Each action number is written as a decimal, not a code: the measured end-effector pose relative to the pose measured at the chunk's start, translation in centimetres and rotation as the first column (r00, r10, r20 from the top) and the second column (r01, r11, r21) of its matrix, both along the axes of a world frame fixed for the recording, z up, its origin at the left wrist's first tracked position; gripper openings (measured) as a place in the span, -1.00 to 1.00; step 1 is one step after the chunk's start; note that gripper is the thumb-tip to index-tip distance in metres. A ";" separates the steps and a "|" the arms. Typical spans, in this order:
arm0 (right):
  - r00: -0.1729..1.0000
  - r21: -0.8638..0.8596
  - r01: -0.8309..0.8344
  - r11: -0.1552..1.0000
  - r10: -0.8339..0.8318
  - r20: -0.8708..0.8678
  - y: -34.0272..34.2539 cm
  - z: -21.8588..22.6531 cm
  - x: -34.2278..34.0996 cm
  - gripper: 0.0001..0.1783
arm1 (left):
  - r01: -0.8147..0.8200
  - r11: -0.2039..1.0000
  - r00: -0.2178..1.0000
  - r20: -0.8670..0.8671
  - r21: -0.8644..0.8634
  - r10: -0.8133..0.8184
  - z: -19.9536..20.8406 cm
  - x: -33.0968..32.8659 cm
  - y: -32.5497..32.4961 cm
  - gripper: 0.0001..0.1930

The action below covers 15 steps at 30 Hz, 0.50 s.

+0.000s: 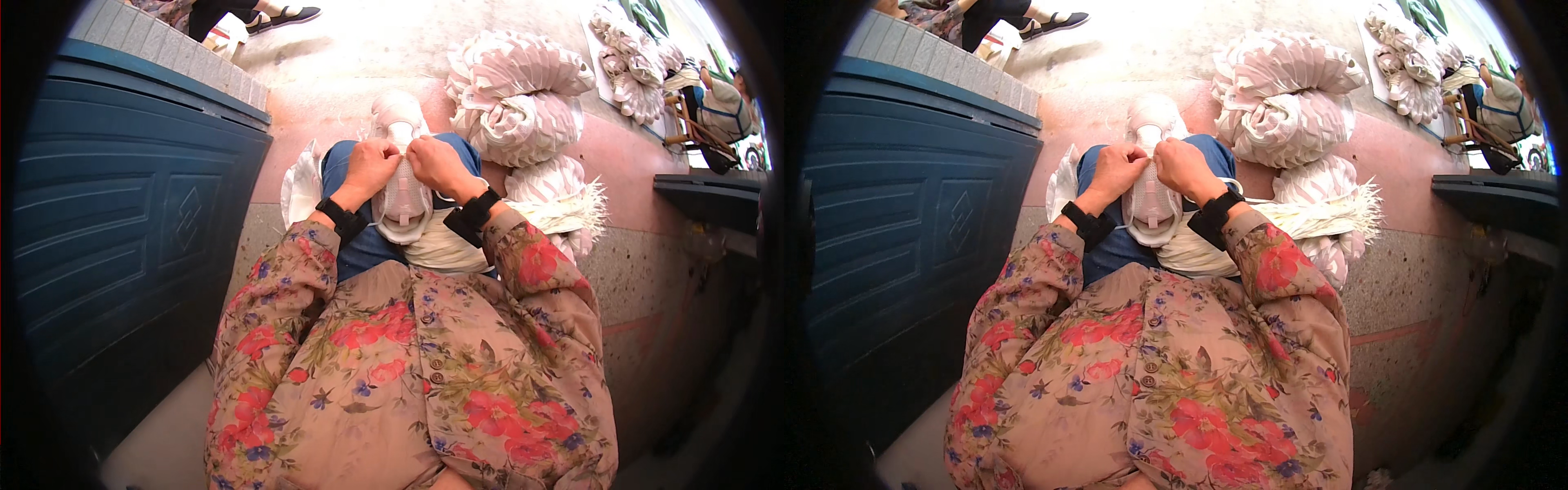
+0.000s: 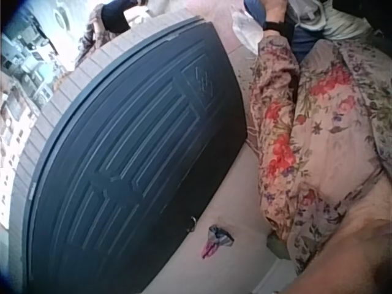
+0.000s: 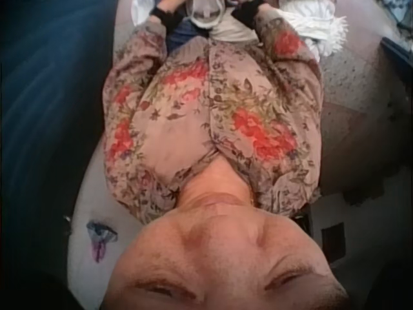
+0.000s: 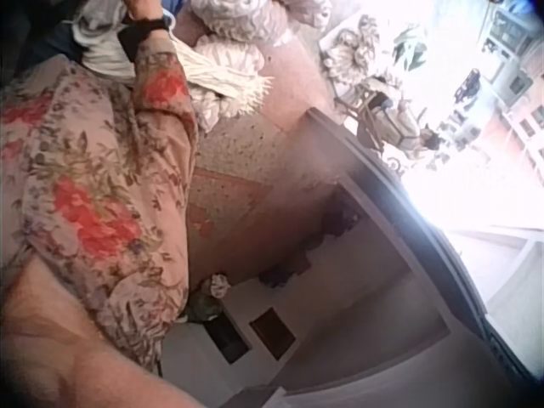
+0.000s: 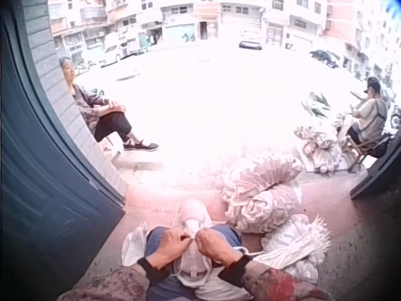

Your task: The recorder is lacing a white athletic shoe by hand, pulling laces through eyelets and organizing bunches of laces.

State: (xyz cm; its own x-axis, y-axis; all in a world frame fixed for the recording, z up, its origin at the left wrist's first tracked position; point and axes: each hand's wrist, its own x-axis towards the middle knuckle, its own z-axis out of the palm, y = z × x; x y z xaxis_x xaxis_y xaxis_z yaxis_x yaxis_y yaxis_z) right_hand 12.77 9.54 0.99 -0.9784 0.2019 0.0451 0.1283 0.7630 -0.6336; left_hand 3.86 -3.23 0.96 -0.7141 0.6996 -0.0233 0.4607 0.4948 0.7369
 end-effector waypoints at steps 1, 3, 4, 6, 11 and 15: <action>1.000 -0.042 0.004 0.999 -0.003 0.024 0.0 -0.2 -0.1 -0.82 | 0.002 1.000 1.000 0.000 0.001 -0.002 0.1 0.0 0.0 -0.85; 1.000 -0.039 -0.004 0.999 0.004 -0.008 0.1 0.1 -0.2 -0.84 | -0.012 1.000 0.998 0.056 -0.012 0.012 0.3 0.1 -0.1 -0.82; 0.999 -0.037 -0.013 0.999 0.012 -0.039 0.0 0.4 -0.3 -0.85 | -0.015 1.000 0.998 0.058 -0.013 0.015 0.2 0.1 -0.4 -0.82; 0.997 -0.047 -0.029 0.998 0.025 -0.079 0.0 -0.2 -0.1 -0.87 | -0.008 0.999 0.998 -0.060 0.054 0.011 0.1 0.3 -0.9 -0.78; 0.982 -0.177 -0.096 0.979 0.064 -0.180 0.1 -1.3 -0.7 -0.82 | 0.095 0.990 0.989 -0.122 0.108 -0.081 0.0 0.6 -1.5 -0.78; 0.993 -0.096 -0.102 0.990 0.095 -0.076 -0.4 -0.3 -0.9 -0.79 | 0.205 0.979 0.911 -0.363 -0.017 -0.197 -0.3 0.2 -0.9 -0.85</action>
State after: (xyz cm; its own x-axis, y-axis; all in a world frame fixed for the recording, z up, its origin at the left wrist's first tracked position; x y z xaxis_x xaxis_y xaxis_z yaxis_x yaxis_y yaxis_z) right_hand 11.90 9.14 0.69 -0.9887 0.1114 0.1001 0.0071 0.7023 -0.7118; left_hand 4.06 -4.18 0.66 -0.5155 0.8266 0.2257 0.7851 0.3500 0.5110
